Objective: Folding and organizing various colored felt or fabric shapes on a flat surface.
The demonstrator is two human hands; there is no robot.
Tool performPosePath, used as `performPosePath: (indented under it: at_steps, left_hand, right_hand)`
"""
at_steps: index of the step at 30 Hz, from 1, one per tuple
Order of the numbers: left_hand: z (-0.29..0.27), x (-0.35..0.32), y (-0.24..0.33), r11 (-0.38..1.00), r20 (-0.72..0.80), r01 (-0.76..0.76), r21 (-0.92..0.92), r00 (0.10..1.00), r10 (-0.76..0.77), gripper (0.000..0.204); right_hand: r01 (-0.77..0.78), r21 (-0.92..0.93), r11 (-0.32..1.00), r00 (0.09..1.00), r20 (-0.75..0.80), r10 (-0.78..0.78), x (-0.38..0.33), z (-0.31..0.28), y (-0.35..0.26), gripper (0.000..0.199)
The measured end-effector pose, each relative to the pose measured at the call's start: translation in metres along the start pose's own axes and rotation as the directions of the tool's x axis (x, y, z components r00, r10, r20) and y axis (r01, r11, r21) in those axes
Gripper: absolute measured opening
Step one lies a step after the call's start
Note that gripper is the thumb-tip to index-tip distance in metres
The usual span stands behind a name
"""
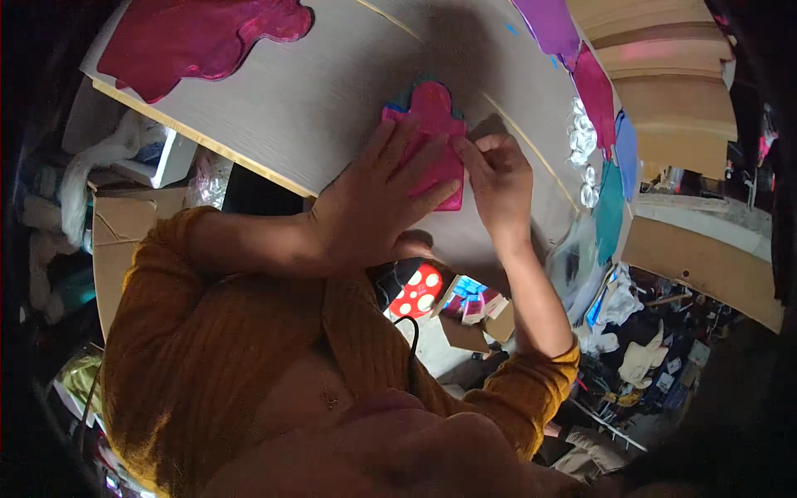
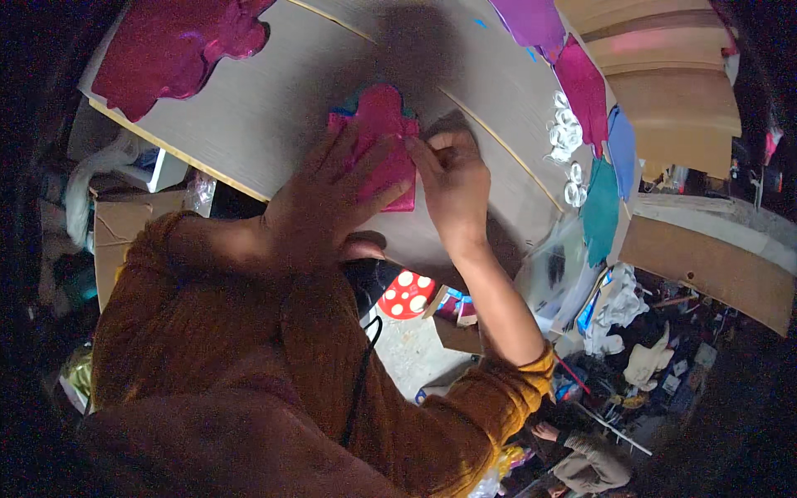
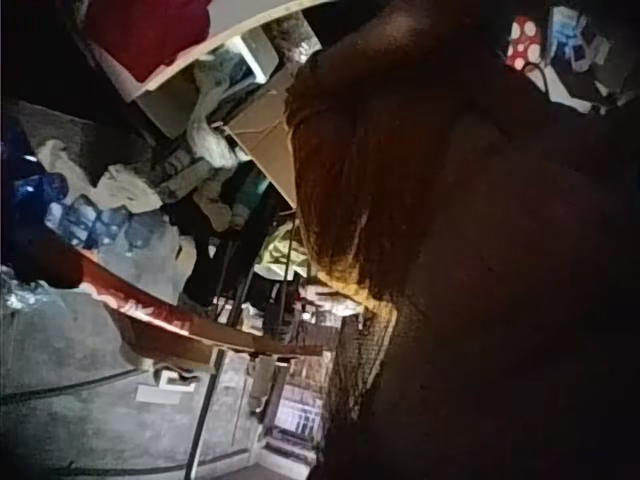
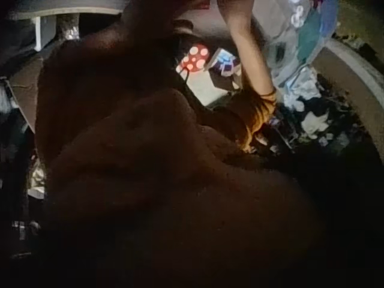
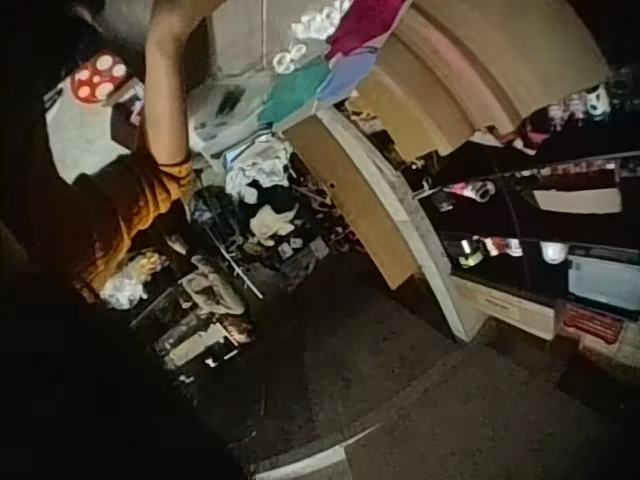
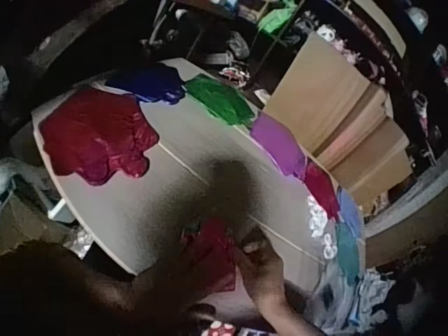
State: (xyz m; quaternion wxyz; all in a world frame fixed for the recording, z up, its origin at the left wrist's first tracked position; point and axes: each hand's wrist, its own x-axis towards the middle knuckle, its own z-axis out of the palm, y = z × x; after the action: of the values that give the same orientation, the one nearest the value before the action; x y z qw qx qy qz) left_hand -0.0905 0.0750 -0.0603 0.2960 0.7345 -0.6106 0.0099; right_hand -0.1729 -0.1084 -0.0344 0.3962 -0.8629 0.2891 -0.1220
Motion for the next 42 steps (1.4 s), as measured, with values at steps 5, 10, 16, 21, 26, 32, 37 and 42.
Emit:
performPosePath:
  at_steps: [5,10,16,21,26,32,37,42]
  left_hand:
    - [0.003,-0.001,-0.002,1.000,0.054,-0.019,0.021,0.998,0.017,0.094]
    - [0.006,-0.001,-0.002,0.999,-0.032,-0.017,0.051,0.999,0.019,0.091]
    - [0.002,0.002,0.000,0.991,0.060,-0.027,0.130,0.998,0.020,0.090]
    - [0.000,0.003,0.002,0.974,0.153,-0.040,0.222,0.988,0.005,0.092]
    - [-0.008,0.002,-0.003,0.977,0.211,-0.085,0.196,0.976,0.042,0.100]
    - [-0.033,0.011,-0.015,0.967,0.303,-0.154,0.205,0.949,0.087,0.111]
    - [-0.050,0.050,-0.035,0.949,0.429,-0.316,-0.013,0.855,0.291,0.113]
    - [-0.037,0.063,-0.063,0.906,0.482,-0.420,-0.056,0.783,0.393,0.093]
  right_hand:
    - [0.343,-0.422,0.839,0.917,-0.045,-0.397,-0.018,0.004,0.000,0.018]
    - [0.627,-0.422,0.655,0.771,0.216,-0.600,-0.053,0.003,-0.007,0.053]
    - [0.563,-0.350,0.748,0.821,0.335,-0.461,-0.062,0.005,-0.001,0.084]
    - [0.580,-0.336,0.742,0.808,0.355,-0.471,-0.057,0.006,0.006,0.087]
    - [0.598,-0.329,0.731,0.799,0.321,-0.509,-0.058,0.009,0.010,0.090]
    - [0.609,-0.448,0.654,0.793,0.332,-0.511,-0.062,0.010,0.007,0.090]
    - [0.607,-0.463,0.646,0.793,0.299,-0.530,-0.063,0.014,0.011,0.089]
    - [0.592,-0.461,0.661,0.806,0.329,-0.493,-0.063,0.012,0.004,0.083]
